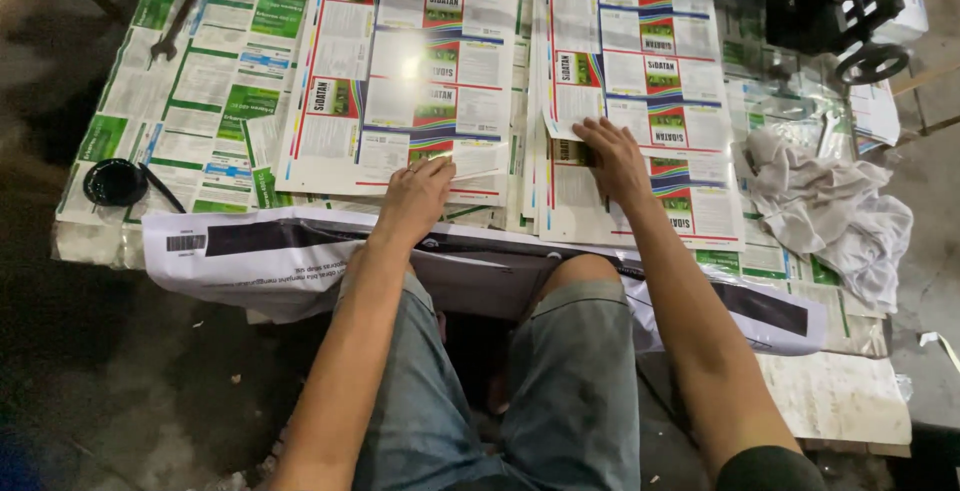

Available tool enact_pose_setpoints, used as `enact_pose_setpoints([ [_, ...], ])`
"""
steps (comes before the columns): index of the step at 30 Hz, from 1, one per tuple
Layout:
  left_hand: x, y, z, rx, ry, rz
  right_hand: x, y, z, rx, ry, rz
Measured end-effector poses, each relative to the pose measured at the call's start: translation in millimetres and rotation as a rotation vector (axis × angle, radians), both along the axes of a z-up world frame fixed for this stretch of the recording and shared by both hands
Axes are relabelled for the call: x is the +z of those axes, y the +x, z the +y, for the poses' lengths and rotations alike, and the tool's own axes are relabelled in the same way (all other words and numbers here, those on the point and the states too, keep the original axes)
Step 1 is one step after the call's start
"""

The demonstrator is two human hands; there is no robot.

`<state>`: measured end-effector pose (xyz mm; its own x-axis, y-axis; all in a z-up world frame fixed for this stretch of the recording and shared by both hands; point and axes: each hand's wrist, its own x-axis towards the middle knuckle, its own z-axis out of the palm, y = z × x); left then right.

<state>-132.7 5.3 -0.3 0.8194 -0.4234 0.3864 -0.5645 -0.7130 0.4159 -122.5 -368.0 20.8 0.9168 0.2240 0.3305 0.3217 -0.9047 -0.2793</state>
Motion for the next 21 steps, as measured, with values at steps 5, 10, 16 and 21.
enact_pose_setpoints([
  [5,23,-5,-1,0.026,-0.008,-0.076,-11,9,-4,-0.028,0.021,0.044],
  [10,33,-1,-11,0.088,-0.146,-0.249,8,-55,2,-0.014,-0.026,0.010],
  [16,-9,21,-2,0.072,0.079,0.318,10,-141,1,-0.008,-0.089,-0.017],
  [21,0,46,2,0.011,0.097,0.346,8,-151,0,-0.012,-0.070,-0.145],
])
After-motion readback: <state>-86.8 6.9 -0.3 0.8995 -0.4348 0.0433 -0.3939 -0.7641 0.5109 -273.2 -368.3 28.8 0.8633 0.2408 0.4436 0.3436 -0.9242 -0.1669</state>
